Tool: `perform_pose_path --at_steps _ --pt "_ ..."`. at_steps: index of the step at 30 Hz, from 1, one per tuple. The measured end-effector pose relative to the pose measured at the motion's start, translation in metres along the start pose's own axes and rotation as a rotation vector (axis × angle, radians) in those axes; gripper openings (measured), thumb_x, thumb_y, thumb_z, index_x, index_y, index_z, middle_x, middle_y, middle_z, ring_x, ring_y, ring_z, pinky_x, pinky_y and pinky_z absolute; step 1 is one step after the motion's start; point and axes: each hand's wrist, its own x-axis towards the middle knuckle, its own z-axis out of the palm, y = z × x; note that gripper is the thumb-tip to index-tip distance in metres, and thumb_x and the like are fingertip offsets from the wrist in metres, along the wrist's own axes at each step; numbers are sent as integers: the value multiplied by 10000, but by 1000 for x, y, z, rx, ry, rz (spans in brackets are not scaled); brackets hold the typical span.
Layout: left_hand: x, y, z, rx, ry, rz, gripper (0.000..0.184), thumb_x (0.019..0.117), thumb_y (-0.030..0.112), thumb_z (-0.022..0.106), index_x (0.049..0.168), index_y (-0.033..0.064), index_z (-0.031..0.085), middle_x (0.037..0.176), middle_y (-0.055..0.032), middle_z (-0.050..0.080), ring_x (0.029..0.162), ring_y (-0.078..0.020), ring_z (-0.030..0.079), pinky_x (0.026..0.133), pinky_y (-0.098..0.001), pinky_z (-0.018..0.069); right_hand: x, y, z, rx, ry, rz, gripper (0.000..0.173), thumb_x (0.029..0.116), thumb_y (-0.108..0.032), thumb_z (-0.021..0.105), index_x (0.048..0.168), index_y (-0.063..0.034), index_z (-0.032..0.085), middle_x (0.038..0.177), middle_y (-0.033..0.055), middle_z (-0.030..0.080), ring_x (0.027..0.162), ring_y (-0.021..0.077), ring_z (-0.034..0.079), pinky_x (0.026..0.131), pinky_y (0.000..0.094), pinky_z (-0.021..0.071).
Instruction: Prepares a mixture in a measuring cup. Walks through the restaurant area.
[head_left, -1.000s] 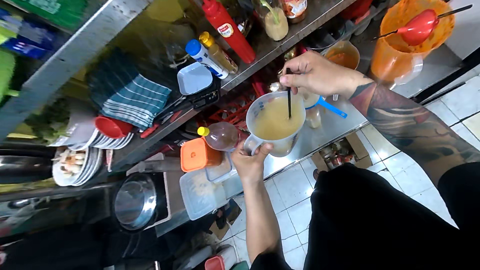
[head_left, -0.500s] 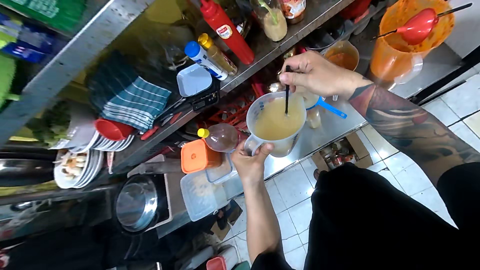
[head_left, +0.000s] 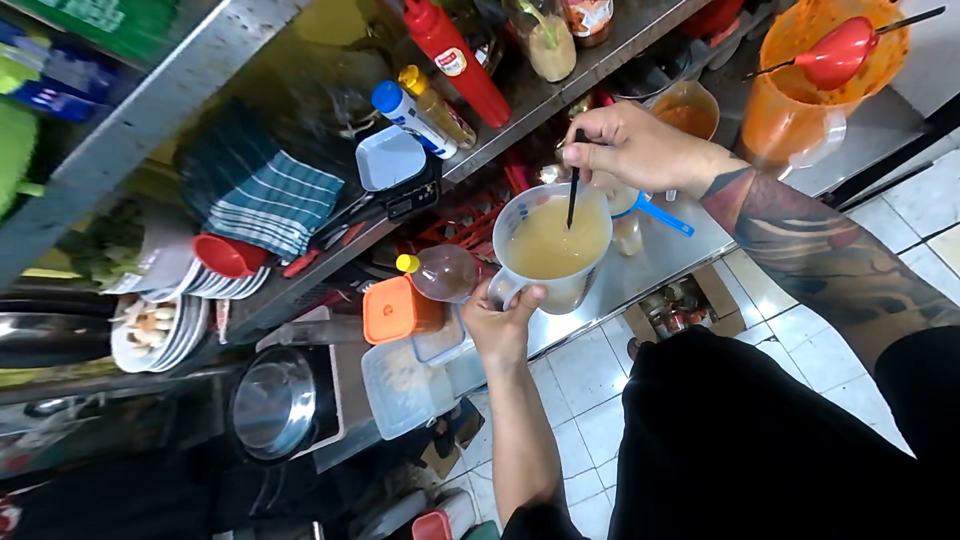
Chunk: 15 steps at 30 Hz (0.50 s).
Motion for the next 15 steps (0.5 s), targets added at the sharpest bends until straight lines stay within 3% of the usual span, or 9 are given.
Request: perform_pose_path --at_steps 2,5,8,12,15 --pt "0 0 0 -4 -1 3 284 742 177 914 872 188 662 694 100 601 603 -23 561 581 -192 508 -1 2 0 -56 -10 17 262 1078 -306 523 1085 -113 700 852 -40 705 785 36 650 790 278 538" --pt "0 1 0 -1 3 -5 282 739 170 915 864 192 663 690 100 599 596 -23 556 574 -189 503 -2 2 0 18 -27 -8 252 1079 -273 527 1057 -92 701 829 -25 692 741 42 633 716 246 532" --pt "0 1 1 -2 6 -5 285 733 167 918 864 189 666 684 99 597 585 -24 553 565 -190 503 -3 6 2 -19 17 -18 268 1078 -306 526 1094 -103 701 871 -33 718 796 41 665 782 267 553" --pt "1 0 0 18 4 -4 289 736 193 921 855 192 657 675 102 591 575 -21 548 550 -186 496 -5 3 1 -17 6 -17 269 1075 -306 533 1044 -106 711 829 -34 705 756 39 649 745 263 541" --pt "1 0 -1 34 4 -7 297 729 209 925 837 201 649 660 107 577 556 -18 532 532 -180 481 -5 5 2 -40 45 -30 285 1075 -327 529 1080 -106 708 874 -35 727 807 41 675 804 283 556"
